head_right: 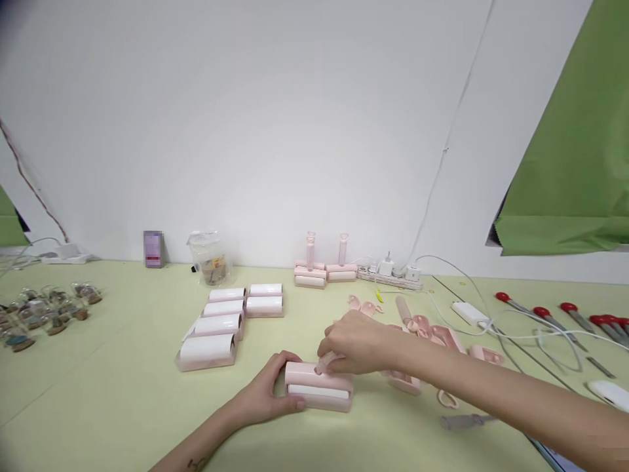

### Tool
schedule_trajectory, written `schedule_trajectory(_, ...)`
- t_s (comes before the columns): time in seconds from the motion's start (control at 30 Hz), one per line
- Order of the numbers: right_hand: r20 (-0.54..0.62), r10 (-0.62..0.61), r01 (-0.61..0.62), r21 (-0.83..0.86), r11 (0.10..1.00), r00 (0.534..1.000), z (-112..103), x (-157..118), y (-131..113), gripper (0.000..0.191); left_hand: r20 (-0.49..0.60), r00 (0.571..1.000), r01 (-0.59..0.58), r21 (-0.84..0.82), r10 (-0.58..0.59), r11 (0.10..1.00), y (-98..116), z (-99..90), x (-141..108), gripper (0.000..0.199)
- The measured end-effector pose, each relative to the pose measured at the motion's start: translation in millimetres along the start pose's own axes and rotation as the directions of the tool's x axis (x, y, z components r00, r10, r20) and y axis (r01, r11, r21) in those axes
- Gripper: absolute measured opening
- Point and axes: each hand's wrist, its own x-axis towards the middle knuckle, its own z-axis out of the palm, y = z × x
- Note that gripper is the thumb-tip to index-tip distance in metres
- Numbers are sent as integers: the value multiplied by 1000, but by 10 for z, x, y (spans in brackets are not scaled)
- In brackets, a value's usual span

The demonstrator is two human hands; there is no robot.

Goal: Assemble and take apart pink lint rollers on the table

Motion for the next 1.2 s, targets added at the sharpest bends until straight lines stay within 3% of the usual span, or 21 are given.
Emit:
schedule_trajectory(0.2,143,25,-13,-86,996,989,-165,283,-123,17,-11,1000,-7,16,7,1000,48,8,-16,53)
schedule_trajectory(0.37,261,94,-65,-117,991,961,-200,461,-191,19,-90,993,74,42,-70,996,98,62,-21,48)
schedule_trajectory(0.7,257,106,-75,-127,989,961,-218,361,-240,18,-88,991,105,51,-100,993,187,70,-38,48)
schedule_trajectory(0.93,379,209,-196,-75,978,902,-253,525,-303,14,-108,988,115,65,-107,991,175,85,-47,46)
schedule_trajectory(1.2,372,312,-280,-139,950,874,-252,643,-482,23,-82,991,102,-21,-103,995,142,149,-82,48)
